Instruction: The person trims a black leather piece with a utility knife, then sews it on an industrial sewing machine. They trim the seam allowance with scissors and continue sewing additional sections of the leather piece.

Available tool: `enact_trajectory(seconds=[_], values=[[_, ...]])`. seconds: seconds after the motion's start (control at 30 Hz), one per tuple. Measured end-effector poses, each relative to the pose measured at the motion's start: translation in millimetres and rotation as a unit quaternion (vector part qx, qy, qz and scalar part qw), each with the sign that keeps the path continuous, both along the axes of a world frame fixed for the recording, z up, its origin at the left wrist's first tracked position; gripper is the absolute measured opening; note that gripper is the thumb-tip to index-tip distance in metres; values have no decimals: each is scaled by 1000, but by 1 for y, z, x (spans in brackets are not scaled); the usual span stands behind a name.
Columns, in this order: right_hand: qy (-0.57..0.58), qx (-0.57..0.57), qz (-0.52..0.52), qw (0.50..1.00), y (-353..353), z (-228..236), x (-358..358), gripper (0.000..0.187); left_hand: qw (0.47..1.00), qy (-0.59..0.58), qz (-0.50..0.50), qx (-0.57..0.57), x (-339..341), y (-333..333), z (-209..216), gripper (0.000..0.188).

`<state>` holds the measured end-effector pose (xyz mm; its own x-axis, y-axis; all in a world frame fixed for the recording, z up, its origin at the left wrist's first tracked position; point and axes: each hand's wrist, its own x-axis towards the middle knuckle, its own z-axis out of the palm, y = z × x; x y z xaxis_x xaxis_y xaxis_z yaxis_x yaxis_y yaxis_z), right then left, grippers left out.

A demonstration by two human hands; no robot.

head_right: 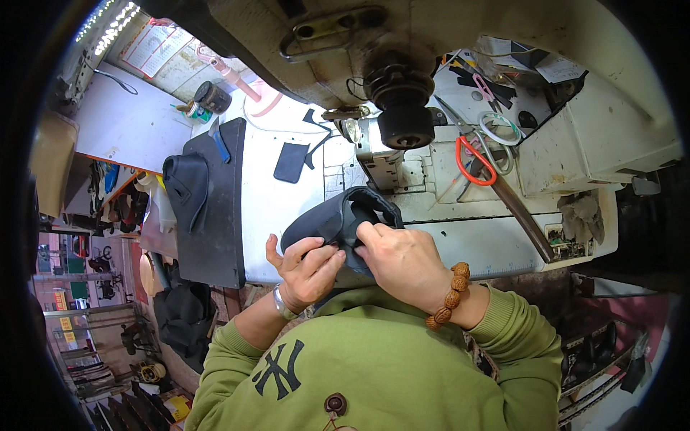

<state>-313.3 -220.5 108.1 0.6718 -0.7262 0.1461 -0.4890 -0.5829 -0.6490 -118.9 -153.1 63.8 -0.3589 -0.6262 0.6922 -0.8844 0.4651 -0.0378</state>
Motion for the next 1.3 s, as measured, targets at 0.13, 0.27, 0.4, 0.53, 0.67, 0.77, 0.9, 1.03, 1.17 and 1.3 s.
enact_trajectory(seconds=[0.13,0.27,0.4,0.53,0.67,0.77,0.9,1.03,1.17,1.3], values=[[-88,22,-63,994,-3,4,-4,13,999,14,21,-21,-1,2,-1,6],[-39,-20,-58,997,-1,5,-10,16,999,19,28,-25,-1,2,-3,6],[-12,-5,-31,999,4,4,-10,21,999,13,25,-23,-1,4,-4,8],[-3,6,-24,1000,8,1,-5,20,999,18,22,-23,-1,8,-5,8],[-6,23,-21,1000,10,-1,1,18,999,25,41,-16,-1,12,-6,7],[-11,23,-16,1000,8,-3,2,16,998,31,42,-19,-1,13,-6,7],[-58,30,-31,997,7,-5,3,18,998,24,46,-28,-2,11,-2,8],[-102,88,-50,990,11,-8,1,13,997,16,47,-50,-2,7,0,8],[-188,354,-45,915,12,-15,-3,10,998,9,34,-60,-1,8,-1,9],[-233,507,-65,827,13,-21,-6,13,998,8,27,-53,1,9,-4,9]])
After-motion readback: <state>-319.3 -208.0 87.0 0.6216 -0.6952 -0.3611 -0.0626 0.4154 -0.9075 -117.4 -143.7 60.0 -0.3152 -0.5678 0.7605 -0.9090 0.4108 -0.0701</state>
